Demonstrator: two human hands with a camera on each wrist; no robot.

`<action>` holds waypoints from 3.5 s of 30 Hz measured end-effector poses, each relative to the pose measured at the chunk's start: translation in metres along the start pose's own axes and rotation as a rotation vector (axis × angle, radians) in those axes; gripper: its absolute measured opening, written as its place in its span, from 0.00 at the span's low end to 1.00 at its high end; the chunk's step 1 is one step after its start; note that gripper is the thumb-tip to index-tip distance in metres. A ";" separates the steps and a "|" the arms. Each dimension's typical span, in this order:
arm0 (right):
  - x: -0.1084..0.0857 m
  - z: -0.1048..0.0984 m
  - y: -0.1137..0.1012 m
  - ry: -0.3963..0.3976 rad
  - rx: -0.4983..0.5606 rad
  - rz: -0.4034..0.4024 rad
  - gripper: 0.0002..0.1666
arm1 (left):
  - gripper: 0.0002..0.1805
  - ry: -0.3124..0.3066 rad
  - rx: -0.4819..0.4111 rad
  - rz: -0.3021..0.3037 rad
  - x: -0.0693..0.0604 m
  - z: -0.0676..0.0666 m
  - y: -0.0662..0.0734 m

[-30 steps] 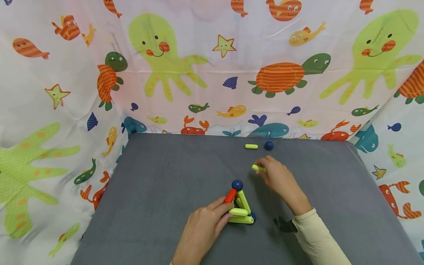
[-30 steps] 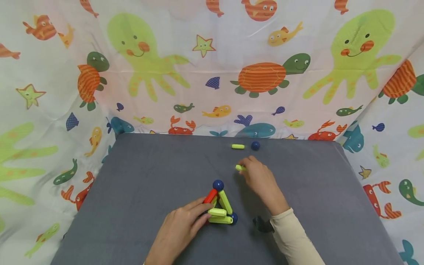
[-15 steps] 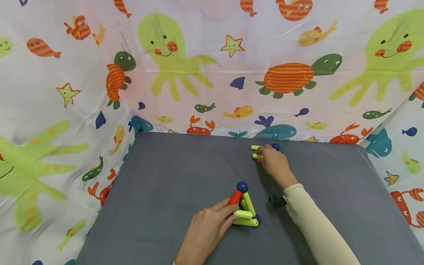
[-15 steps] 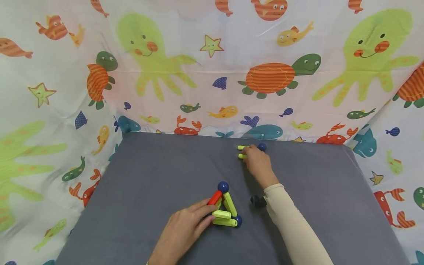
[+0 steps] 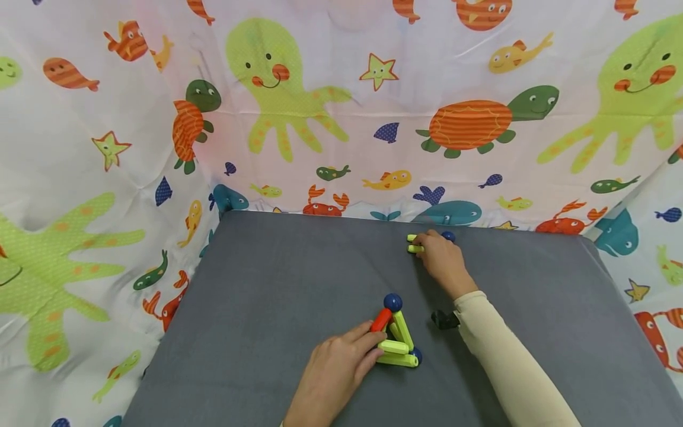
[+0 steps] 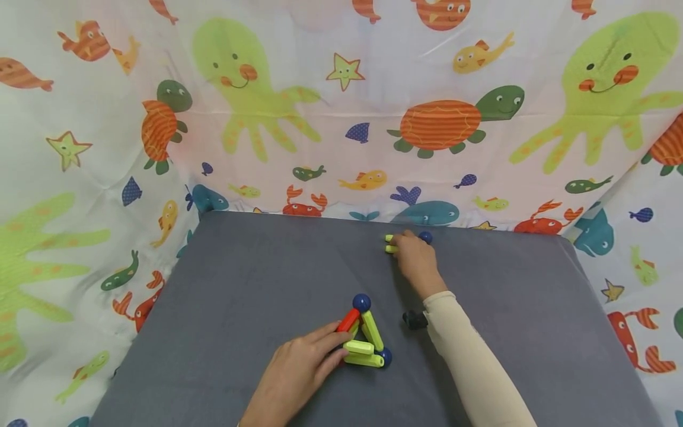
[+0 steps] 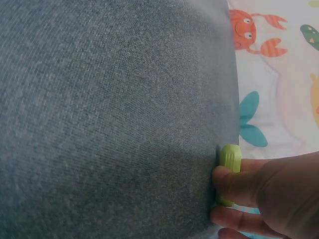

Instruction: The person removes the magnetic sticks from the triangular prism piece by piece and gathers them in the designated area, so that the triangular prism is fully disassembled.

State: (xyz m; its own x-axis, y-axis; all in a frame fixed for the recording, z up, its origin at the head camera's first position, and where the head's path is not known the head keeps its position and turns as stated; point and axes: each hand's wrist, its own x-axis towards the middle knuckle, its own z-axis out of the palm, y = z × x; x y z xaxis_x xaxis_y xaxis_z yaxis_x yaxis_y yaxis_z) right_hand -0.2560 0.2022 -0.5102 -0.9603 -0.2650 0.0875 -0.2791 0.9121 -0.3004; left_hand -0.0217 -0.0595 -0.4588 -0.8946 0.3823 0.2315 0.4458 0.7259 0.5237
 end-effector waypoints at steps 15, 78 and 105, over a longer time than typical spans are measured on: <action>-0.004 -0.006 0.000 -0.007 0.018 0.024 0.16 | 0.14 0.018 0.007 0.015 0.000 0.000 0.002; -0.197 -0.041 -0.129 -0.024 0.294 -0.205 0.17 | 0.26 0.025 -0.029 -0.024 -0.004 0.001 0.000; -0.197 -0.029 -0.132 0.090 0.290 -0.229 0.17 | 0.37 0.032 0.012 -0.010 -0.004 0.000 -0.002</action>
State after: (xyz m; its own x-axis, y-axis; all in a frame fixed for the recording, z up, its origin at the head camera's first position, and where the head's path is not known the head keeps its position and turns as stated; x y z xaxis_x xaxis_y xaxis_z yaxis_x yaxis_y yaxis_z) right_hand -0.0305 0.1434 -0.4602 -0.8727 -0.4112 0.2631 -0.4874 0.7026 -0.5185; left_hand -0.0186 -0.0620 -0.4611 -0.8995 0.3564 0.2529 0.4370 0.7365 0.5163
